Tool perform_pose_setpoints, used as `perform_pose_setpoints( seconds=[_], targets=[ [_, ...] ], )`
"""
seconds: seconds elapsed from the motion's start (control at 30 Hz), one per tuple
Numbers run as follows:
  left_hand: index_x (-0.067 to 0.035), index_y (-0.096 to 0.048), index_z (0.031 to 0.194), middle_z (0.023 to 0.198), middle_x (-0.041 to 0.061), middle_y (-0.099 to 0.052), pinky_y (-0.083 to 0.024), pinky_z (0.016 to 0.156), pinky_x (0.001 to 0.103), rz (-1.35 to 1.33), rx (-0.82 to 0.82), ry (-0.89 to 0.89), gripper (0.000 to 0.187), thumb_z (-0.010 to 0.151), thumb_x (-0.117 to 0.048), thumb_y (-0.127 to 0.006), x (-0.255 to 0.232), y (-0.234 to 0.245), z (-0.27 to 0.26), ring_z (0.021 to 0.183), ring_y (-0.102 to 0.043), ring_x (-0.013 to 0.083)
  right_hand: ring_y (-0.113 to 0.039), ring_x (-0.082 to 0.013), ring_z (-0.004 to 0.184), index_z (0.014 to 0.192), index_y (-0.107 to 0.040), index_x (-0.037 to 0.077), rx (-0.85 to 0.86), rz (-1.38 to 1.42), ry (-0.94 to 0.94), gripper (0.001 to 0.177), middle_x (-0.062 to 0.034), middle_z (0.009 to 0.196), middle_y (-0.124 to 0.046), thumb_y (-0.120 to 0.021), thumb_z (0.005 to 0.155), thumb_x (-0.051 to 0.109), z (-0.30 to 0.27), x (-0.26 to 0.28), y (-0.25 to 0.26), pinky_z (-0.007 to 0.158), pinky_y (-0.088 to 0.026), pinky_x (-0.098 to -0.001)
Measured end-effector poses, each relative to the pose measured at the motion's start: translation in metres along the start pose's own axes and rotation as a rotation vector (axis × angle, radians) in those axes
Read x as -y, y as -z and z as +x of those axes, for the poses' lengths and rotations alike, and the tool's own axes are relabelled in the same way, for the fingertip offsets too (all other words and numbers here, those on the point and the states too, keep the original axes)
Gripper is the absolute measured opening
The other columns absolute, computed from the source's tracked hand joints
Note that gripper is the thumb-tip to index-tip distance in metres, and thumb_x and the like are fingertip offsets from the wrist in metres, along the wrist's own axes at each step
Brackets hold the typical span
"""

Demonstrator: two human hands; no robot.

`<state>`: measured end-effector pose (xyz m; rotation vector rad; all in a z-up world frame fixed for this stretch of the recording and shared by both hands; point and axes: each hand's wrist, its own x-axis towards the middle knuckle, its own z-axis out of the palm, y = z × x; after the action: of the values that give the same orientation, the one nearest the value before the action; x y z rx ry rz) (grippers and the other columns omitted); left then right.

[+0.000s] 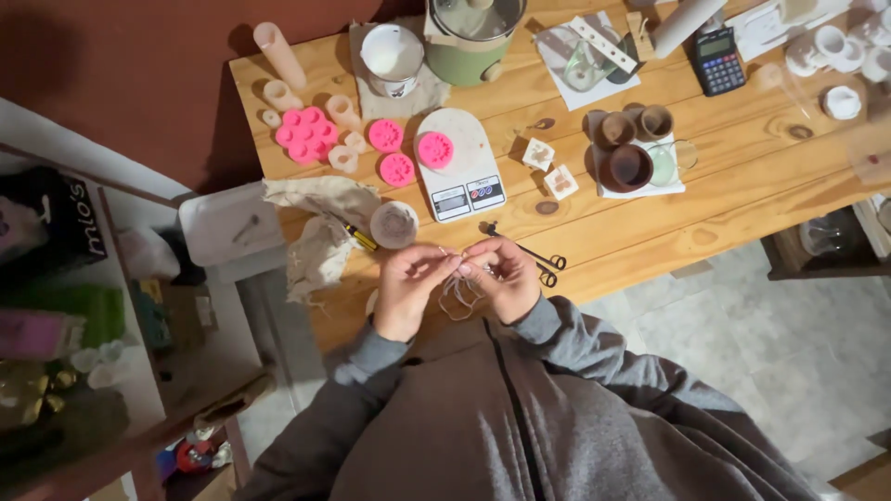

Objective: The person is threading wicks through candle molds and preparing them for pouring wax.

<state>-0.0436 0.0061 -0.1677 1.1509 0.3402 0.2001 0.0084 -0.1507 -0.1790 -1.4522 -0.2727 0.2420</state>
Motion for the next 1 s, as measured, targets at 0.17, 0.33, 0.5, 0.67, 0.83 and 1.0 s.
perform_pose_setpoints(
  seconds=[0.17,0.33,0.5,0.67,0.83,1.0],
  targets=[
    [0.001,-0.077,0.095,0.092,0.018,-0.079,-0.064,0.079,0.032,0.016,-0.068,-0.127,0.014,0.083,-0.001,-0.084,-0.021,-0.012,-0.015,0.082,-0.076,0.0192,-0.073,-0.0121,0.072,0.107,-0.073,-0.003,-0.074,0.022,0.052,0.026,-0.0104,0.078,-0.078,-0.083,0.084,-0.001,-0.005,0.022,0.009,0.071,-0.060,-0.0246],
    [0.002,-0.079,0.100,0.092,0.017,-0.078,-0.066,0.073,0.030,0.094,0.052,-0.225,0.026,0.076,0.002,-0.089,-0.065,-0.033,-0.035,0.081,-0.077,0.0206,-0.076,-0.0220,0.074,0.102,-0.065,-0.006,0.034,0.153,0.130,0.027,-0.0180,0.079,-0.076,-0.081,0.081,-0.011,-0.010,0.061,0.020,0.070,-0.063,-0.0320],
    [0.002,-0.079,0.094,0.085,0.016,-0.074,-0.062,0.074,0.031,0.108,0.256,-0.303,0.013,0.082,0.003,-0.084,-0.071,-0.032,-0.042,0.082,-0.074,0.0187,-0.074,-0.0216,0.068,0.095,-0.061,-0.006,0.199,0.184,0.153,0.024,-0.0200,0.078,-0.074,-0.079,0.081,-0.012,-0.014,0.082,0.025,0.064,-0.061,-0.0297],
    [0.004,-0.076,0.090,0.084,0.015,-0.073,-0.062,0.073,0.029,0.201,0.237,-0.391,0.006,0.086,0.002,-0.081,-0.090,-0.034,-0.045,0.081,-0.074,0.0197,-0.068,-0.0134,0.065,0.102,-0.069,-0.007,0.184,0.023,0.163,0.028,-0.0155,0.078,-0.075,-0.084,0.078,-0.006,-0.022,0.106,0.013,0.057,-0.055,-0.0227],
    [0.000,-0.077,0.089,0.083,0.011,-0.074,-0.058,0.067,0.027,0.326,0.187,-0.521,0.004,0.087,0.000,-0.080,-0.103,-0.044,-0.051,0.077,-0.070,0.0163,-0.050,-0.0143,0.051,0.090,-0.081,0.002,0.102,-0.289,0.395,0.013,-0.0120,0.068,-0.069,-0.087,0.079,0.002,-0.022,0.126,0.012,0.045,-0.038,-0.0228],
    [0.000,-0.079,0.087,0.078,0.014,-0.077,-0.060,0.060,0.028,0.330,0.068,-0.560,0.014,0.077,0.002,-0.088,-0.108,-0.053,-0.061,0.068,-0.073,0.0193,-0.050,-0.0139,0.058,0.090,-0.076,0.001,0.018,-0.284,0.439,0.007,-0.0112,0.076,-0.065,-0.078,0.090,0.008,-0.028,0.129,0.016,0.050,-0.038,-0.0231]
  ],
)
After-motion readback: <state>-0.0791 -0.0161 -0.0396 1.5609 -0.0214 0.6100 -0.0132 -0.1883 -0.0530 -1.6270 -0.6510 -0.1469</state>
